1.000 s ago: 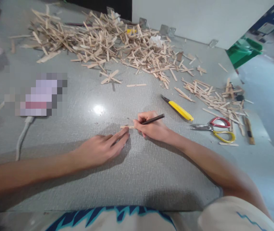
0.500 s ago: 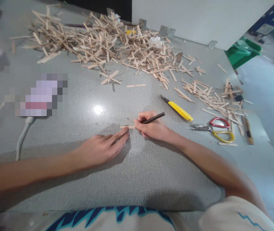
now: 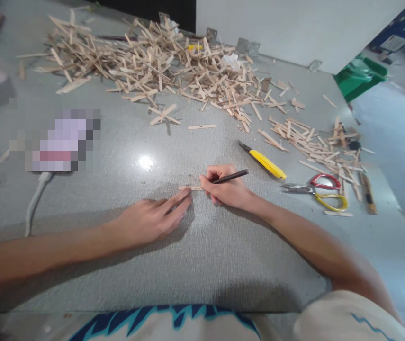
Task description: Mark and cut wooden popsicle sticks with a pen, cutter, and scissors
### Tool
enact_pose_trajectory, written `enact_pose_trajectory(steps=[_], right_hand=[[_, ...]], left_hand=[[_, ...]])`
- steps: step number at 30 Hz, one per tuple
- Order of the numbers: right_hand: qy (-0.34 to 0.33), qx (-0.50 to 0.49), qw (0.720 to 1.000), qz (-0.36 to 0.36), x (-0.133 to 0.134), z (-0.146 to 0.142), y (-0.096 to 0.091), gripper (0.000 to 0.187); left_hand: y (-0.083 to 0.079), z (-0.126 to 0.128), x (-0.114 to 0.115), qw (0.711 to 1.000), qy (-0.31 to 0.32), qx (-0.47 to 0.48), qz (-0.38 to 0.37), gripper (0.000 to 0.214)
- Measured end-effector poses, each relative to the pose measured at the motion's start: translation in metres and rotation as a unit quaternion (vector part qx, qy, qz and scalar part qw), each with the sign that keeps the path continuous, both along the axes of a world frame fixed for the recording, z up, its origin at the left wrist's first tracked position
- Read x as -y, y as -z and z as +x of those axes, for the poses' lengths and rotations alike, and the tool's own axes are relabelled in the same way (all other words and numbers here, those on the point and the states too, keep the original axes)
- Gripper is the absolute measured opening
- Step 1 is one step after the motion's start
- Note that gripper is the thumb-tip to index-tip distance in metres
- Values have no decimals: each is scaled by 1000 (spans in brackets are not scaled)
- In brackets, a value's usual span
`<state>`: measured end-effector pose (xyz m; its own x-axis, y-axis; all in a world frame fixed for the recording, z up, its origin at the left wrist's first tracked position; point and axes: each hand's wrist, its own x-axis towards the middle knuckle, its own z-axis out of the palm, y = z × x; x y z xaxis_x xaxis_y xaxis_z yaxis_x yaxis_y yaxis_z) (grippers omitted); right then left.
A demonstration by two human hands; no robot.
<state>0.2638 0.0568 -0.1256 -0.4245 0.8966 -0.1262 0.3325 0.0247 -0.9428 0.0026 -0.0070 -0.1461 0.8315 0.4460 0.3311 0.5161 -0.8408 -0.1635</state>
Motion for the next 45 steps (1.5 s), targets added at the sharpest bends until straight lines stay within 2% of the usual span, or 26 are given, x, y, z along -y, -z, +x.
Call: enact_pose_trajectory(steps=[18, 27, 32, 37, 45], right_hand=[[-7, 7, 1000, -9, 0, -1, -3, 47], [3, -11, 1000, -20, -2, -2, -3, 47], [1, 4, 1000, -3, -1, -4, 0, 46], [-4, 4, 1000, 20, -2, -9, 1, 52], [-1, -1, 1000, 23, -3, -11, 0, 51]], left_hand=[[1, 0, 0, 1000, -1, -15, 12, 38], [0, -2, 0, 999, 3, -5, -42, 43], [-5, 0, -1, 1000, 10, -25, -11, 41], [-4, 2, -1, 1000, 3, -24, 14, 39], [-1, 2, -1, 1000, 0, -9, 15, 36]])
